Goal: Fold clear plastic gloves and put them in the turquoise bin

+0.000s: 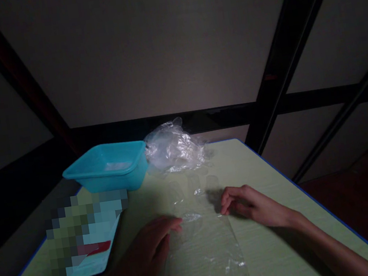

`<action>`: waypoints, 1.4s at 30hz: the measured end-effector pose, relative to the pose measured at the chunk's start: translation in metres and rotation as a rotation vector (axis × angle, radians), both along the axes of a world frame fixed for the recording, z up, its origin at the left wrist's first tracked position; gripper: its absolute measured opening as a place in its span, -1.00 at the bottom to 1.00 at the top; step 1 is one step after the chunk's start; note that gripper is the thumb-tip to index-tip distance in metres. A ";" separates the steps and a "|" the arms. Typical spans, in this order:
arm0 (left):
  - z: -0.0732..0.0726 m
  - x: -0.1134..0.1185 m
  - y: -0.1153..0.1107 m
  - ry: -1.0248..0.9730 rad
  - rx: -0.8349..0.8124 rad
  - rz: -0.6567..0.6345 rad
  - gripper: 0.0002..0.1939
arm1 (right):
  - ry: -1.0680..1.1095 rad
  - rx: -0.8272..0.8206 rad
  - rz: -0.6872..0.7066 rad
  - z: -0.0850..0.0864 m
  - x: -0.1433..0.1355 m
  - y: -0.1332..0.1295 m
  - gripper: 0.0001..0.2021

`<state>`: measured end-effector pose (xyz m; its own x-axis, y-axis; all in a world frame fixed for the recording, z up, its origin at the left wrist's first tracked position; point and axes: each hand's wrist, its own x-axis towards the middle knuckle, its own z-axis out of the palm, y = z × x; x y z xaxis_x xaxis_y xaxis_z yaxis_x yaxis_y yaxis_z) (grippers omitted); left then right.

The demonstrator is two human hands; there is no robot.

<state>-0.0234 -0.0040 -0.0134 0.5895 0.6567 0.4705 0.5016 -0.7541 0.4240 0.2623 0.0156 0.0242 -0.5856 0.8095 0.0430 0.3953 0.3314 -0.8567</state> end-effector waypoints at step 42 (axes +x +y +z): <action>0.000 0.002 0.000 0.006 -0.104 0.012 -0.62 | -0.157 0.182 0.110 0.006 0.003 -0.001 -0.70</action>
